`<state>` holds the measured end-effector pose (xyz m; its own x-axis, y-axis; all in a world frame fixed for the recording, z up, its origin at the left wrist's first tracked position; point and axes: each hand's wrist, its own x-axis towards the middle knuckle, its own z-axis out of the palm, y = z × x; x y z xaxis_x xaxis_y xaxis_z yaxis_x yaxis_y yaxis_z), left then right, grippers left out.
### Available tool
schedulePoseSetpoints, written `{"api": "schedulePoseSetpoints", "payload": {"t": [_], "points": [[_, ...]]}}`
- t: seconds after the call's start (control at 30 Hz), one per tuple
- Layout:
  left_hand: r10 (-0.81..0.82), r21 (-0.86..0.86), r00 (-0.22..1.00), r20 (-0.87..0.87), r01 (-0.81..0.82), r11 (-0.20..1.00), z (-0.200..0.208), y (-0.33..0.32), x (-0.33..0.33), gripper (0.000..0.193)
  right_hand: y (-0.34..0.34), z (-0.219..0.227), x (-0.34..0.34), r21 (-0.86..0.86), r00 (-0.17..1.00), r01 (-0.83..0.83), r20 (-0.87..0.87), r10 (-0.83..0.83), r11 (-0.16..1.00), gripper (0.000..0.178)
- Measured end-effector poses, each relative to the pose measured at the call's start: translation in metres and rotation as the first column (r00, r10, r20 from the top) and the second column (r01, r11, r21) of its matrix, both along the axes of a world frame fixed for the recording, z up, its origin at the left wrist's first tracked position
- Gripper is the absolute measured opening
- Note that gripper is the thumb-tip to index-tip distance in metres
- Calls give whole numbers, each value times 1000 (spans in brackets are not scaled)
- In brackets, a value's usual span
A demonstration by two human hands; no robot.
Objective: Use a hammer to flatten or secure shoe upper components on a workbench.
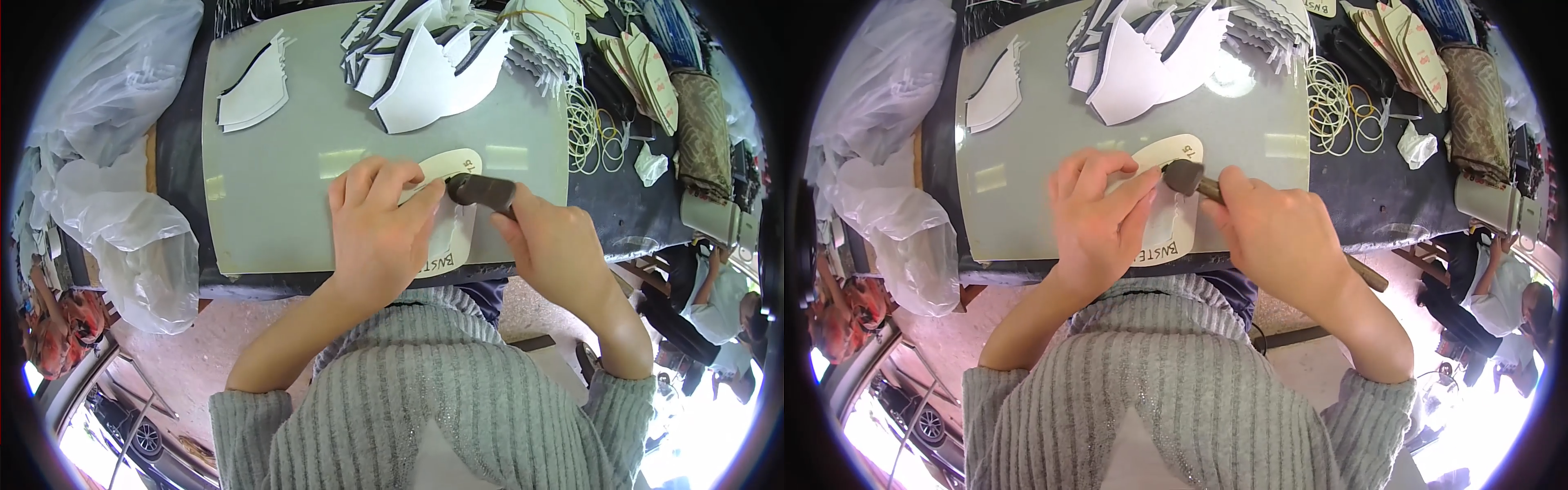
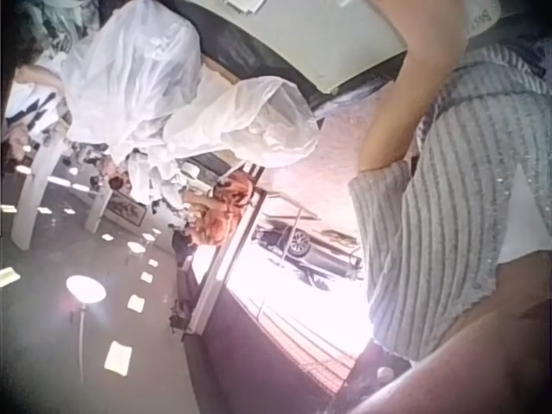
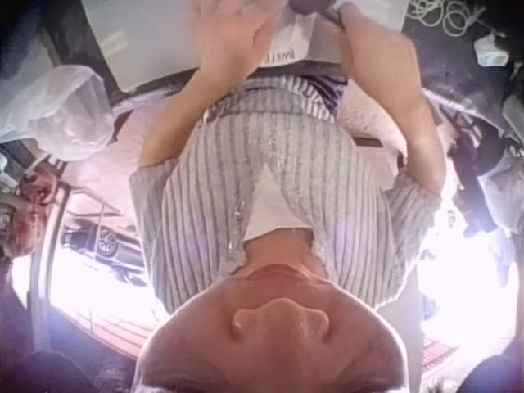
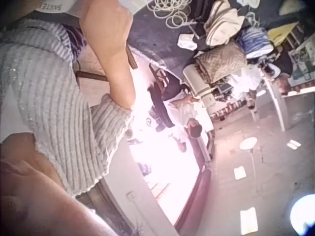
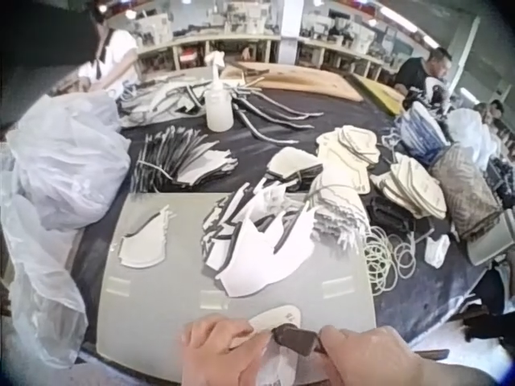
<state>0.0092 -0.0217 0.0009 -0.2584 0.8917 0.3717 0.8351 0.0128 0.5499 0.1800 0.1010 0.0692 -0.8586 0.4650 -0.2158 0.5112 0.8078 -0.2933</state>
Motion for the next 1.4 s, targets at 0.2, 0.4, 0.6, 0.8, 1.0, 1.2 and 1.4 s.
{"api": "schedulePoseSetpoints", "payload": {"t": [0.2,0.4,0.6,0.8,1.0,1.2,1.4], "points": [[-40,37,997,-72,42,998,-6,-4,2,28,7,6,2,-10,999,-4,-47,4,1000,23],[-74,70,988,-136,84,994,-6,-2,4,29,13,6,-5,37,997,-80,25,79,996,24],[-63,93,994,-89,72,993,-9,0,3,28,14,5,-7,7,991,-50,-123,50,999,27],[-59,75,998,29,57,996,-4,-7,3,28,13,-6,-2,33,998,-63,-7,63,997,27],[-41,94,980,-194,60,994,-8,-7,8,27,9,10,-9,-41,992,8,-126,-14,999,28],[-32,81,987,-157,45,996,-7,-7,9,25,6,8,-10,-49,993,10,-114,-16,999,27],[26,39,1000,-17,-25,999,3,-12,3,24,5,-2,-5,-30,1000,-4,30,5,1000,26]]}}
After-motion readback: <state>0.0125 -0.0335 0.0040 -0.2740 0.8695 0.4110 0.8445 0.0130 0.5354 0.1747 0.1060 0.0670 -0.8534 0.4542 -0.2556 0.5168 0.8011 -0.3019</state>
